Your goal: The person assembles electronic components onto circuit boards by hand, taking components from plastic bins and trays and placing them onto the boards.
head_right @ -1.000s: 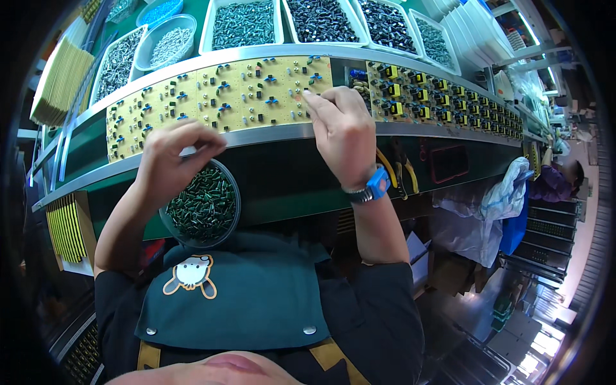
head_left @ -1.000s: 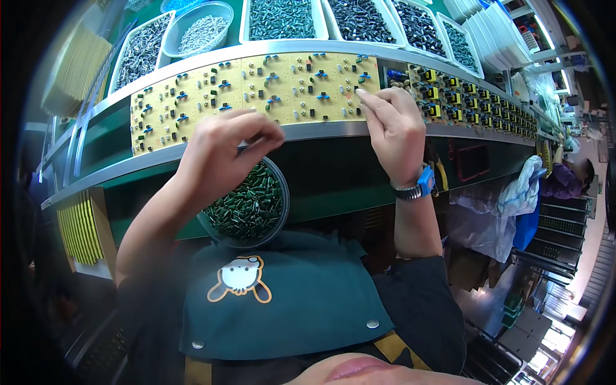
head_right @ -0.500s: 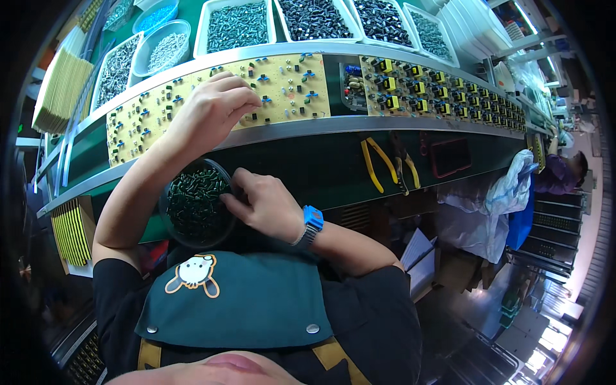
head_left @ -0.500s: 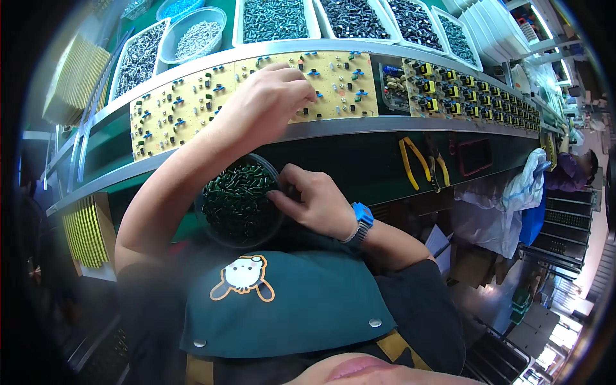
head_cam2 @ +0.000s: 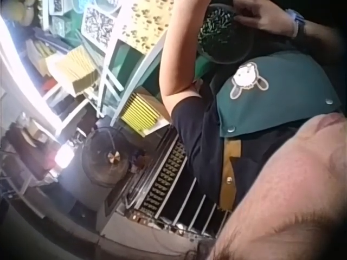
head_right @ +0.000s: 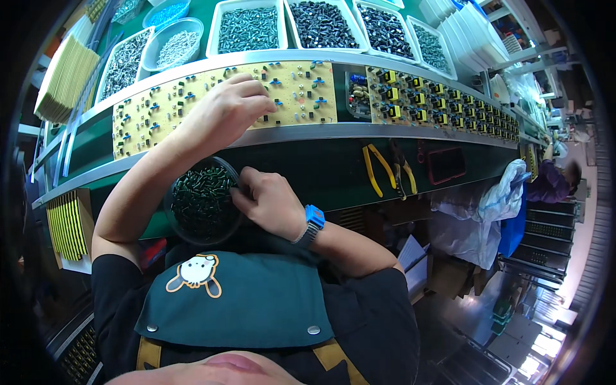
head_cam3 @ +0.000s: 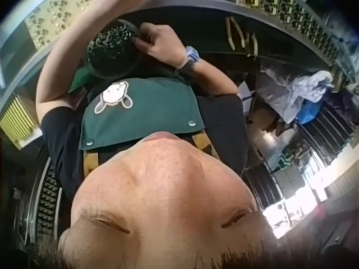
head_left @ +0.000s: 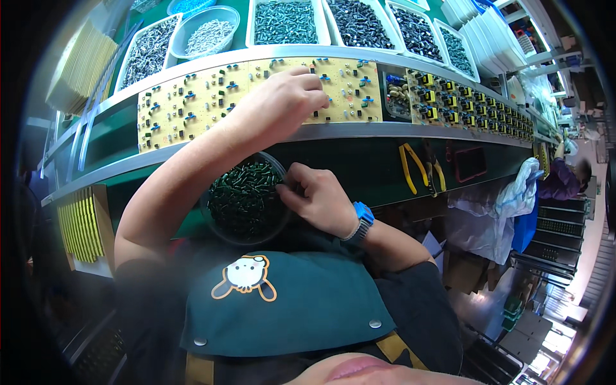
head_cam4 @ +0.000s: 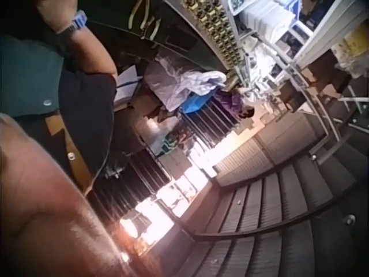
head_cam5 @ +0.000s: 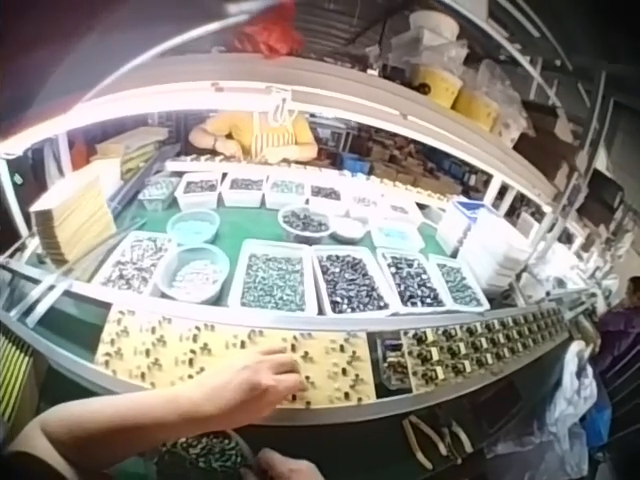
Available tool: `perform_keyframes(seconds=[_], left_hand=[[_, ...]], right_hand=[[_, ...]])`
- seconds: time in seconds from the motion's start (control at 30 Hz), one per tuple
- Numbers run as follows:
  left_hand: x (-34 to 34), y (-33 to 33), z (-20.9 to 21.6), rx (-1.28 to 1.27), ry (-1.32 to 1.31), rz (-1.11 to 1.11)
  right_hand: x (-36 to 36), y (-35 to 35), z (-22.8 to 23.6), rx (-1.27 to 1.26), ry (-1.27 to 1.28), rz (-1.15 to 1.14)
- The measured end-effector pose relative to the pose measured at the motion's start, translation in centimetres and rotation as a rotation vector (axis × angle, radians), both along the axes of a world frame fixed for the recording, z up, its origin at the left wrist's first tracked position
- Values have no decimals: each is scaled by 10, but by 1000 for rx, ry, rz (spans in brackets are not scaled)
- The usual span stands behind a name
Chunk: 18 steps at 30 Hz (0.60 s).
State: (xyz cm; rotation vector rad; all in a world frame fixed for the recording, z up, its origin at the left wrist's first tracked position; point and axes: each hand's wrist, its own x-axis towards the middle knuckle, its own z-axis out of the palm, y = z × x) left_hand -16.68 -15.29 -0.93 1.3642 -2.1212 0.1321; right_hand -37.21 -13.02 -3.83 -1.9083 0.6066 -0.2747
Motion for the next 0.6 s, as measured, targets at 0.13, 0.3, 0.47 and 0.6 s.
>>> perform_keyframes(seconds=[0.13, 0.3, 0.47, 0.6], left_hand=[[-2, 0, -2, 6, -5, 9], [2, 13, 7, -3, 28, 55], [23, 93, 53, -150, 358, 204], [47, 173, 18, -237, 466, 351]], right_hand=[[1, -1, 0, 11, 53, -23], [4, 0, -3, 35, 33, -45], [-7, -18, 18, 97, 22, 27], [-10, -56, 72, 349, 41, -140]])
